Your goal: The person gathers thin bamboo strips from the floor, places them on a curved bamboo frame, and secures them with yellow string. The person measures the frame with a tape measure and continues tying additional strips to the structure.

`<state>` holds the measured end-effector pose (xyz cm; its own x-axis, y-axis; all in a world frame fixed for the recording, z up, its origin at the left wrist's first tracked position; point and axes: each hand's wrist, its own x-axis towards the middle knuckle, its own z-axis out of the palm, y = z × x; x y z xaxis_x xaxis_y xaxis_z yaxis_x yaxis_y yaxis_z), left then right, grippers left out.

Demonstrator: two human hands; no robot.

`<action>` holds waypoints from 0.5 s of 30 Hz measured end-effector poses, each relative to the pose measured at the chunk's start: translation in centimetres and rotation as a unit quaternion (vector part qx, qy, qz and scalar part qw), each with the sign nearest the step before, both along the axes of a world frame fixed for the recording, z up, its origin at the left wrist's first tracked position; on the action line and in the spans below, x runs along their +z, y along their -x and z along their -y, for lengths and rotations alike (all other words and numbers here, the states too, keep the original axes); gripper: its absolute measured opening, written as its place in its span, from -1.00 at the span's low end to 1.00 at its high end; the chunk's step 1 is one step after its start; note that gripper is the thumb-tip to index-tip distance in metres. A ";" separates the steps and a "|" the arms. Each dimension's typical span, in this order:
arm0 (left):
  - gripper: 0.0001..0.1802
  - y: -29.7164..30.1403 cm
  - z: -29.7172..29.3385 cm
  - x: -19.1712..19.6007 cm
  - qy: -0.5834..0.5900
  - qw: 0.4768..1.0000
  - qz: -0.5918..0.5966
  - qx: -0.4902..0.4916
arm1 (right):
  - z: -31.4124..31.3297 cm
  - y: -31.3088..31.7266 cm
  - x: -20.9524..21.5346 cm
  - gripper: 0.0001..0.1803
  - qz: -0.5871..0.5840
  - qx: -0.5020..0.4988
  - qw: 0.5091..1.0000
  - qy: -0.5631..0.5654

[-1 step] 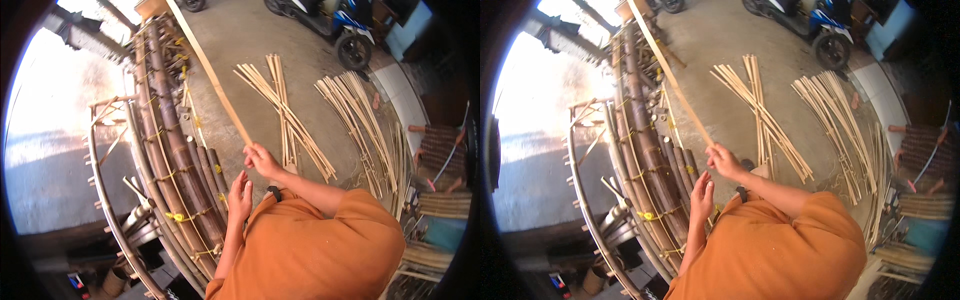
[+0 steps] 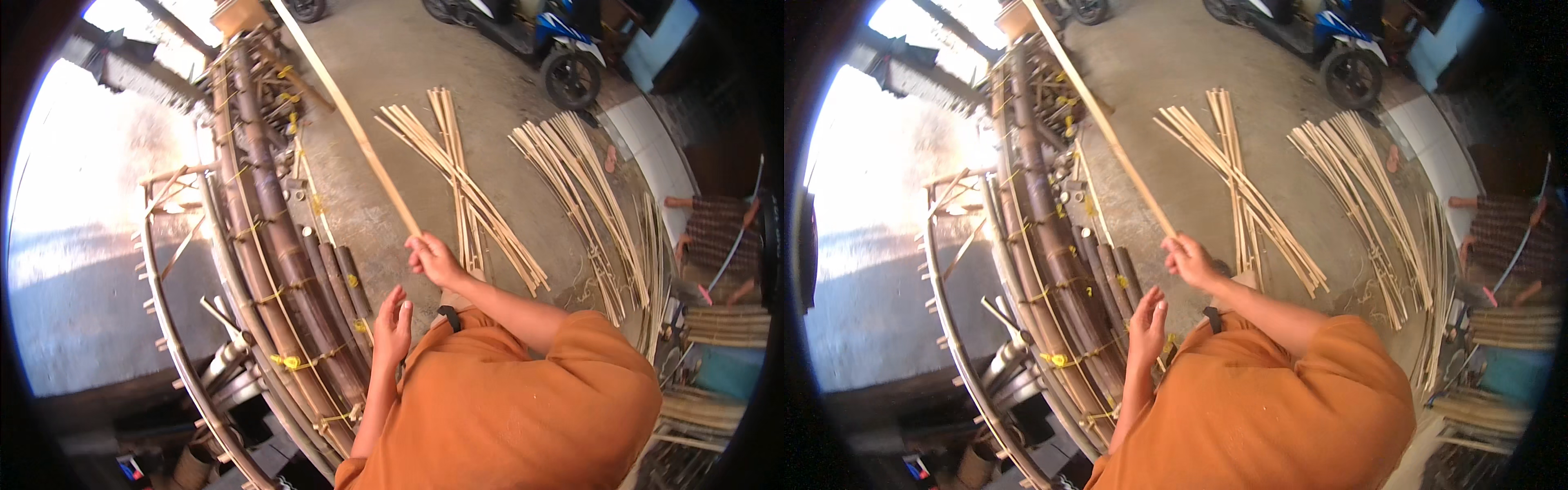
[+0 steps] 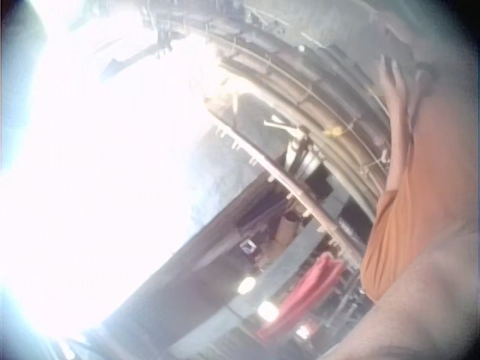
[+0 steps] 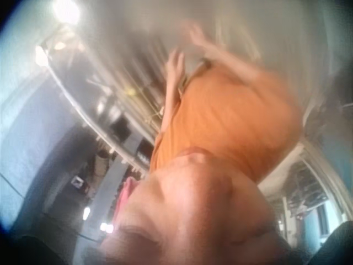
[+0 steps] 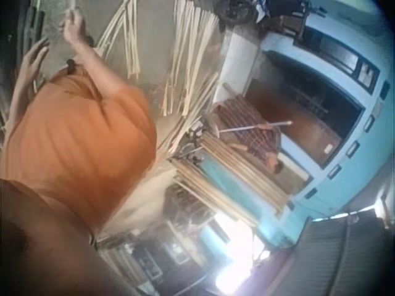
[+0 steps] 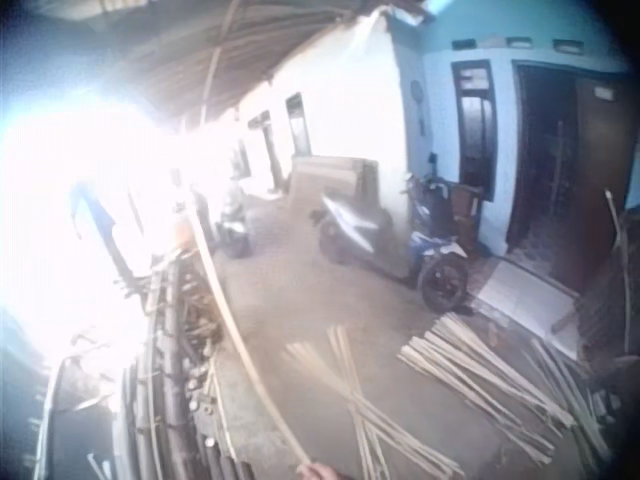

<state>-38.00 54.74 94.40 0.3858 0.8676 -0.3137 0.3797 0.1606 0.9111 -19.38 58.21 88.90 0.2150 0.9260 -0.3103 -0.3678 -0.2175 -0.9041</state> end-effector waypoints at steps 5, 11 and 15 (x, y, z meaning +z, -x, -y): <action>-0.51 -1.7 0.0 -2.5 0.104 0.992 -0.011 -0.068 | 6.9 -10.9 -9.7 -0.69 0.314 -0.109 0.935 0.124; -0.51 -3.2 0.6 -4.4 0.066 0.985 -0.047 -0.152 | 20.0 -12.7 -12.8 -0.69 0.265 -0.062 0.915 0.299; -0.52 -3.7 3.9 -9.7 0.001 0.966 -0.081 -0.245 | 27.4 -9.9 -14.8 -0.72 0.314 0.071 0.861 0.393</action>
